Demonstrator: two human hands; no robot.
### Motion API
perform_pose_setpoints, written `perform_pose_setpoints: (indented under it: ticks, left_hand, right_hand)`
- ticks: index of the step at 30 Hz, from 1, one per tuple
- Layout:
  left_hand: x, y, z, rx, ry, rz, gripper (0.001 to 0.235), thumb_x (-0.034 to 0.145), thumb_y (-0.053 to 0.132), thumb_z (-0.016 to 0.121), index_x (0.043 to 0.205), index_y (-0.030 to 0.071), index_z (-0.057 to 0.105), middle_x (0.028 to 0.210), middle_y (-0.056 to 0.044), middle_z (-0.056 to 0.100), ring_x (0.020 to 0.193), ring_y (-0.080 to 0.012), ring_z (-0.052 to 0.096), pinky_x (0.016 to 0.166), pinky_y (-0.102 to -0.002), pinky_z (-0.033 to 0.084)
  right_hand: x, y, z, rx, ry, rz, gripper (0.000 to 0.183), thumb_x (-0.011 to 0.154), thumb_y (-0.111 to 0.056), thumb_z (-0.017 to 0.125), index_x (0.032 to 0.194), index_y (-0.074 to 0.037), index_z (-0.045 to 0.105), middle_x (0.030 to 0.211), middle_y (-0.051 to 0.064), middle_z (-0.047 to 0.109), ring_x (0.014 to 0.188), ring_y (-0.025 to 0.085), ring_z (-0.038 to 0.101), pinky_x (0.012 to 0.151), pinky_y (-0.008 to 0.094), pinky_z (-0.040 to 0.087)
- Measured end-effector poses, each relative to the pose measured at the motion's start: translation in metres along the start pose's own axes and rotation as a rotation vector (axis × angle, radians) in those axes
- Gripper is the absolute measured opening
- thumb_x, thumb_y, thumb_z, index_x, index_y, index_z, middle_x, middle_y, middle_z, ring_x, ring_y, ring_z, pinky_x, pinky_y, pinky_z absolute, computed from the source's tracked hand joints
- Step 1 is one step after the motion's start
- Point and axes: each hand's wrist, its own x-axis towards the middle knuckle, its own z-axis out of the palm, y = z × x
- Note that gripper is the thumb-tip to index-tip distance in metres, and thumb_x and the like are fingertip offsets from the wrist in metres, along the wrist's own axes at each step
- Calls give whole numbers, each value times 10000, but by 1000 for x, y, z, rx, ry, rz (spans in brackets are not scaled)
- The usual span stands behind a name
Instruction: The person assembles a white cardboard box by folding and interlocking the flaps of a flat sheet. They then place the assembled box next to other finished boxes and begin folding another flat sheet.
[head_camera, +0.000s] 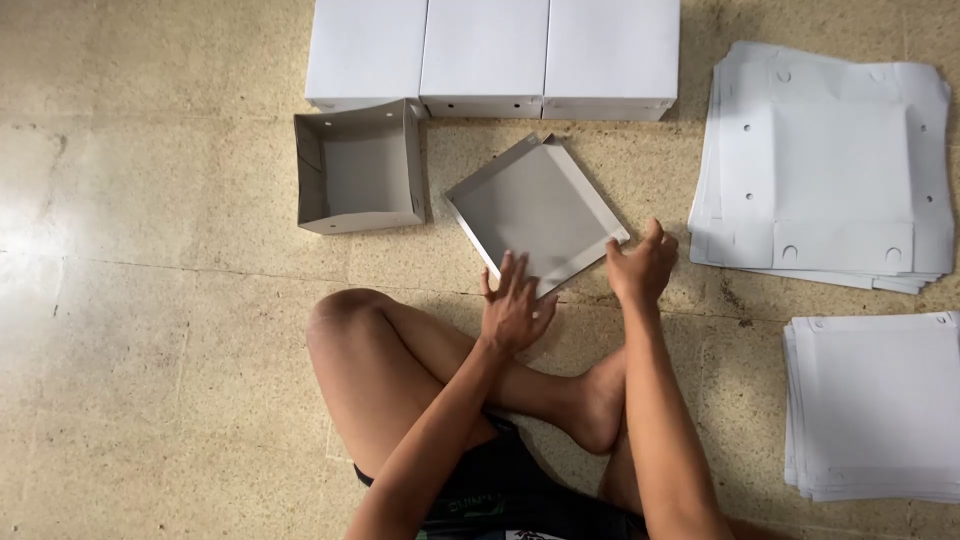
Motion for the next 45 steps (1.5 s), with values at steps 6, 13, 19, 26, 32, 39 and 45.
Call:
perform_pose_setpoints:
  ticks: [6,13,19,26,32,39,45]
  left_hand:
    - [8,29,5,-55,-336,249,866,866,288,579,1623,159,178,1689,-132,186,1569,-290,178,1209,-552,222]
    - [20,33,-1,-99,-280,143,822,898,383,482,1616,81,221,1456,-175,492,1447,-358,400,1192,-649,188]
    - [19,28,5,-119,-266,64,512,881,428,552,1318,162,573,1267,-167,476,1377,-436,414,1087,-775,273]
    - [25,28,-10,-87,-313,-29,529,871,632,551,1115,168,623,1308,-147,546,1419,-464,384,1078,-812,249]
    - [19,28,-3,-205,-153,-68,424,874,557,652,1029,164,691,1217,-172,585,1393,-513,410,1055,-823,242]
    - [11,17,11,-349,-92,-121,121,899,265,686,860,151,702,1126,-112,671,1376,-438,470,1048,-810,236]
    - [-8,-64,68,-18,-455,466,232,887,331,598,1043,196,703,1239,-79,686,1375,-315,522,1028,-736,397]
  right_hand:
    - [3,23,7,291,-63,-199,499,739,-208,816,1216,-109,709,985,86,668,885,276,672,813,419,524]
    - [-5,4,-2,258,-24,-198,307,753,-208,804,1055,-177,757,914,6,700,807,208,668,756,365,533]
    - [-18,-6,6,524,-215,-268,321,709,-67,768,1029,-98,766,775,62,677,679,203,695,613,281,544]
    - [-28,-44,-43,615,-428,-257,128,875,-124,717,961,-58,785,750,126,682,691,170,676,588,288,519]
    - [-27,-46,-42,629,-482,-232,242,966,-205,619,836,-99,794,708,109,720,724,174,689,674,330,536]
    - [-26,-40,-27,475,-266,-300,238,1000,-145,544,1074,-52,751,905,190,728,805,344,699,686,430,556]
    - [-25,-60,-44,309,9,-507,789,720,197,479,1473,-33,439,1367,251,390,1187,470,466,987,579,472]
